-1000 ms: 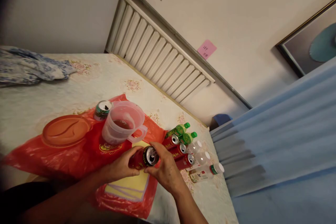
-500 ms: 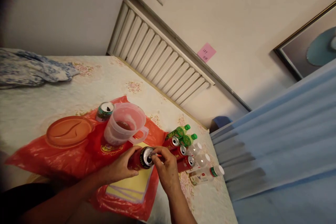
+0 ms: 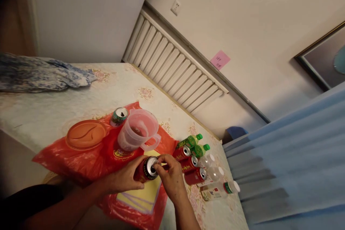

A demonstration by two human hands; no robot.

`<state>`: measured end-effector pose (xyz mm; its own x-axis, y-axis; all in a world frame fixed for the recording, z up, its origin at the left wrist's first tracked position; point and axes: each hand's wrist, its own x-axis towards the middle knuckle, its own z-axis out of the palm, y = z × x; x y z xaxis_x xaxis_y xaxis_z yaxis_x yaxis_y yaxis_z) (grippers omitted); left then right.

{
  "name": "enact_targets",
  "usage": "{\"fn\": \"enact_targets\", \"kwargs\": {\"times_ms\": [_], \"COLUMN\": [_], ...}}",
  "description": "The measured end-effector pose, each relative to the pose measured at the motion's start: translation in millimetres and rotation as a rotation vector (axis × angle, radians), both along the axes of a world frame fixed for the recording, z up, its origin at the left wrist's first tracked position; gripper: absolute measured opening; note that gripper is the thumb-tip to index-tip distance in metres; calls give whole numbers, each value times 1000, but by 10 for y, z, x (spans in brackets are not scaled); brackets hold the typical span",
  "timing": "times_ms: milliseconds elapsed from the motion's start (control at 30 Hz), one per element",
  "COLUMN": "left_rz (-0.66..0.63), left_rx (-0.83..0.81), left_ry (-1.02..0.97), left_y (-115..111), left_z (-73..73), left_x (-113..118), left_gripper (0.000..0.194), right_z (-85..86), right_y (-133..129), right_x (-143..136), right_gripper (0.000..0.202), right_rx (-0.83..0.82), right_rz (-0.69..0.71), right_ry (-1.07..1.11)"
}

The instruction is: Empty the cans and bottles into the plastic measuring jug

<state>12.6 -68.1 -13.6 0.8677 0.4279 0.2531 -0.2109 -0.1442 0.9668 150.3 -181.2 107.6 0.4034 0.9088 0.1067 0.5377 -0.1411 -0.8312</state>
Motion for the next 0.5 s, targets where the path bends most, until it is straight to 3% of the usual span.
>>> {"fn": "enact_targets", "kwargs": {"times_ms": [233,400,500], "left_rz": [-75,-221,-263], "left_rx": [-123,-212,-200], "left_ry": [-15,41,103], "left_y": [90,168,185], "left_z": [45,116,153], "left_x": [-93,-174,-235], "left_gripper": [83,84,84], "right_z": [-51,-268,-424], "right_y": [346,674,851], "right_x": [238,225,164], "right_gripper": [35,35,40], "right_rx": [221,161,162], "right_rz": [-161,40,113], "right_ry": [200,181,321]}}
